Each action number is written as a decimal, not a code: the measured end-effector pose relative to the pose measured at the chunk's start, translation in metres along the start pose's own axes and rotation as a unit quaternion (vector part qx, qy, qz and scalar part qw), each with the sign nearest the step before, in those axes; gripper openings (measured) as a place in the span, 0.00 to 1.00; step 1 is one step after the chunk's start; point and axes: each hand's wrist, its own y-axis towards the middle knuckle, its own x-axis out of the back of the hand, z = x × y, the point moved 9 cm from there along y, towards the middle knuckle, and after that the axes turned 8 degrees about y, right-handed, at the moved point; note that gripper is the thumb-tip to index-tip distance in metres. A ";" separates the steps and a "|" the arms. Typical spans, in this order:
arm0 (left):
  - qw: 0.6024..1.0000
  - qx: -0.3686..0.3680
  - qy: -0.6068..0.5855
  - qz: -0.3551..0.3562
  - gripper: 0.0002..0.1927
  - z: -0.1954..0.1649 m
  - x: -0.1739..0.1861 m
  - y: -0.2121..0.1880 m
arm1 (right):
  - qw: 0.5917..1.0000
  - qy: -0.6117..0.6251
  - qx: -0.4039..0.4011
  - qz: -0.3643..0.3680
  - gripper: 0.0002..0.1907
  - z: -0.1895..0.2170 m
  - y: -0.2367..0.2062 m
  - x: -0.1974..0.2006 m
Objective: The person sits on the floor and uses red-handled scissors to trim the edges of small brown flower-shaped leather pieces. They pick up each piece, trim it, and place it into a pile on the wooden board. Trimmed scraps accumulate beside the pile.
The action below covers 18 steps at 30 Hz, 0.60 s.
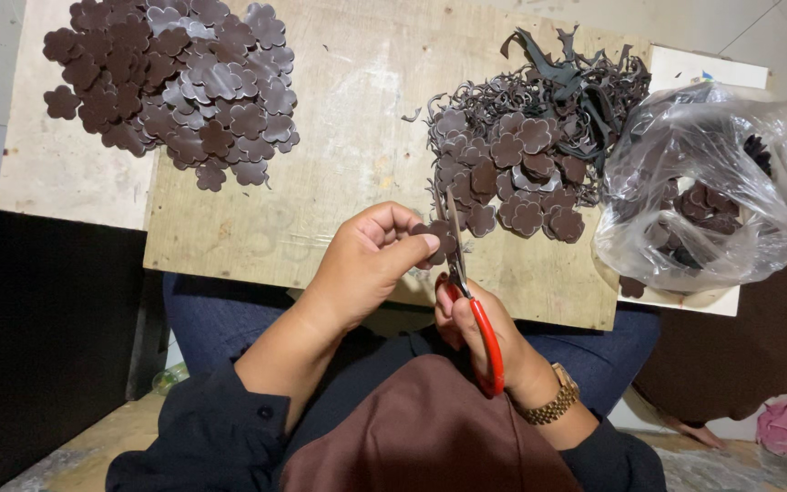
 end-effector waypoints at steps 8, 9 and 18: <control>1.000 -0.004 0.002 -0.007 0.04 0.001 0.006 0.001 | 1.000 0.020 -0.019 0.007 0.28 -0.004 0.000 0.000; 1.000 -0.005 0.000 -0.006 0.05 0.001 0.007 0.001 | 0.999 0.025 -0.022 0.008 0.28 -0.005 0.000 0.000; 1.000 -0.008 0.003 -0.005 0.05 -0.002 0.008 0.003 | 0.999 0.014 -0.037 -0.006 0.27 -0.007 0.000 0.003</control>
